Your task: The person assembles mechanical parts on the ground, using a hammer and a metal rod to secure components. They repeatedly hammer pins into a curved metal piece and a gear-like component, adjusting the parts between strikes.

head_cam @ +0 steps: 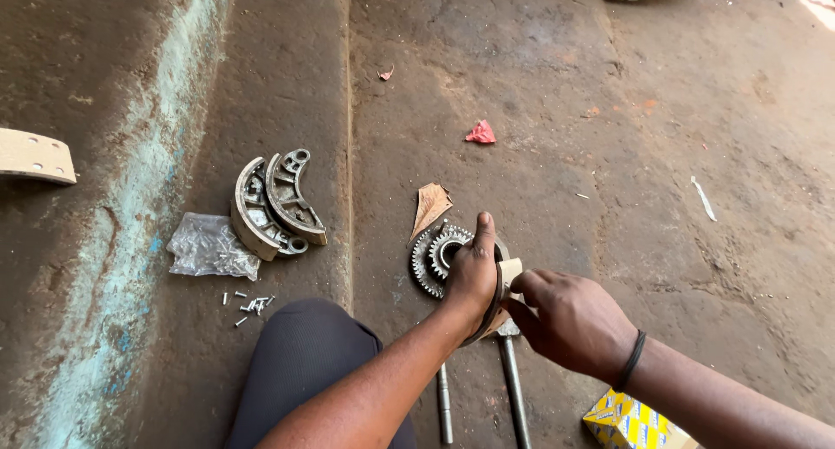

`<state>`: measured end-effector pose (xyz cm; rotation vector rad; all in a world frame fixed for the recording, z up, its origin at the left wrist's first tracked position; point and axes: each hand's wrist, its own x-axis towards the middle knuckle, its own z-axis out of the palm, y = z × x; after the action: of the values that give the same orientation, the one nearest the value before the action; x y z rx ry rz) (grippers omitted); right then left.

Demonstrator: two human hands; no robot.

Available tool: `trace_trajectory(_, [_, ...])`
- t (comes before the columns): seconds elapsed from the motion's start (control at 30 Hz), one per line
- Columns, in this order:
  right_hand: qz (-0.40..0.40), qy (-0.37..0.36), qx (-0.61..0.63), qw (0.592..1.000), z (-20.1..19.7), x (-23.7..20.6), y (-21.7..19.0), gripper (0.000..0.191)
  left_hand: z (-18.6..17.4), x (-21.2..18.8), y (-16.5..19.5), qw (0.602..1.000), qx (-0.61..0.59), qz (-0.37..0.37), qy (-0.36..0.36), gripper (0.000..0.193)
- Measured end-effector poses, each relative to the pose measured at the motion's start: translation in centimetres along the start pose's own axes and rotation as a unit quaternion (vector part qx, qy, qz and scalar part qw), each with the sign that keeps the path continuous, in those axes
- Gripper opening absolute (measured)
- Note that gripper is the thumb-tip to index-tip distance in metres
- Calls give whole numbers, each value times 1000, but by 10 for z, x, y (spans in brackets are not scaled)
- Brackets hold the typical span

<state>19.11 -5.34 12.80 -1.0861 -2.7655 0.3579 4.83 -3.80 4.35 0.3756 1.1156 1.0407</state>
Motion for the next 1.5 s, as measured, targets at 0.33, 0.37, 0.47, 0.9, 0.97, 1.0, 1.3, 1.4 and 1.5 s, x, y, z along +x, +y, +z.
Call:
trace_trajectory(0.33, [-155, 0, -181, 971, 3, 2, 9, 10, 2, -8, 7, 991, 134, 3, 16, 76])
trace_trajectory(0.37, [-167, 2, -192, 967, 4, 2, 9, 10, 3, -9, 7, 987, 159, 19, 27, 78])
trace_trajectory(0.47, [-191, -7, -198, 962, 5, 2, 16, 12, 6, -10, 7, 983, 174, 52, 32, 78])
trace_trajectory(0.9, [-205, -20, -72, 976, 1, 15, 32, 19, 12, 10, -9, 999, 43, -10, 27, 67])
trace_trajectory(0.97, [-189, -33, -41, 981, -9, 16, 34, 17, 14, 12, -9, 998, 57, 13, 23, 70])
trace_trajectory(1.0, [-182, -38, -27, 982, -12, 15, 34, 16, 16, 13, -8, 997, 63, 27, 21, 73])
trace_trajectory(1.3, [58, -38, 151, 986, 8, 10, 26, 21, 6, 13, -1, 970, 156, 165, 87, 72])
trace_trajectory(1.4, [169, -102, 130, 972, 9, 7, 39, 26, 0, 12, 0, 975, 90, 202, 2, 68])
trace_trajectory(1.5, [218, -91, 228, 945, 11, 5, 55, 27, -10, 14, 5, 992, 88, 18, -83, 37])
